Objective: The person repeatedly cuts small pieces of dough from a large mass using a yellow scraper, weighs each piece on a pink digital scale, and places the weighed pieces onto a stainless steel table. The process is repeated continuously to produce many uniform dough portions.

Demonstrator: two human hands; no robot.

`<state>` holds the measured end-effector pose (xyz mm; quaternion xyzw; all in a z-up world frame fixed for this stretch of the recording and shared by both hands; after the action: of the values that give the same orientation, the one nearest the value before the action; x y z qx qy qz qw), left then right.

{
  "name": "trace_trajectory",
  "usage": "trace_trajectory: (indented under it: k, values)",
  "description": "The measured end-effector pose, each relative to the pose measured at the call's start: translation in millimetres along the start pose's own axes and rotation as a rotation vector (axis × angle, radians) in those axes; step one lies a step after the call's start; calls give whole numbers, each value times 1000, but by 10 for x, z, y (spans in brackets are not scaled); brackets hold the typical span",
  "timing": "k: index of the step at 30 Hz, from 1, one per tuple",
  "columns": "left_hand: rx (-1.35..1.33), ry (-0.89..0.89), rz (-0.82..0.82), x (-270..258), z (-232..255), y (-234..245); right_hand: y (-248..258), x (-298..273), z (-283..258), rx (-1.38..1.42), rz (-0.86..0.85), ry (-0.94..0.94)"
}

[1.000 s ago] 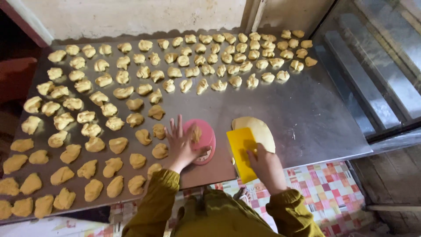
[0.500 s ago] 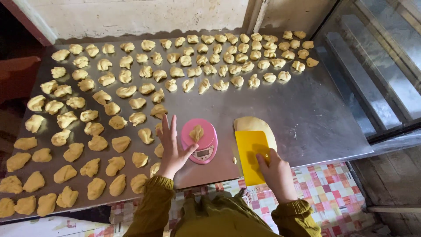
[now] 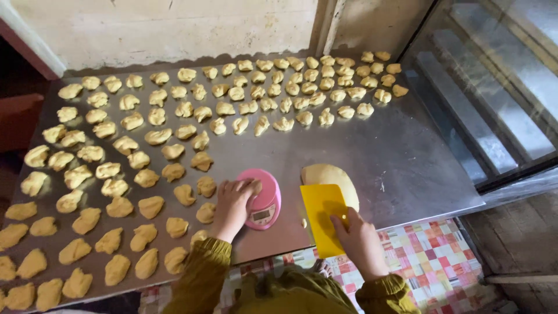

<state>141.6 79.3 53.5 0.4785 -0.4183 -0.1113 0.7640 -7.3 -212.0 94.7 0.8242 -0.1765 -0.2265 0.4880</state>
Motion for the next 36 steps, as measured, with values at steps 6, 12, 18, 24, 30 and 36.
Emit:
trace_trajectory:
  k: [6,12,18,24,30,36]
  values:
    - [-79,-33,57,375,148,200,211,156,205,204,-10,-121]
    - [-544,-36,0,1299,601,-171,531,633,612,320,-6,-259]
    - [-668,-110,-2,2459,1162,-1489,908,1298,1571,437,126,-322]
    - [-584,-26,-59,3930,1722,-2587,1050,1986,2517,400,155,-369]
    - [-238,-121,-157,4295,1517,-4215,1300,2310,2860,373,6,-473]
    - [-139,13,-368,4261,1890,-3014,1371,2419,2939,412,126,-387]
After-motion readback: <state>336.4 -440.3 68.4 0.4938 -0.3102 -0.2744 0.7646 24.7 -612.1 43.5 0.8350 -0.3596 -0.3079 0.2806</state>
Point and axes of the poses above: each hand's wrist, its own x-axis towards the middle knuckle, its own y-axis out of the back of the hand, z = x × y, the point moved 7 cm from there along x, towards the middle knuckle, and after that the axes turned 10 degrees about -y, right-handed, at the moved point
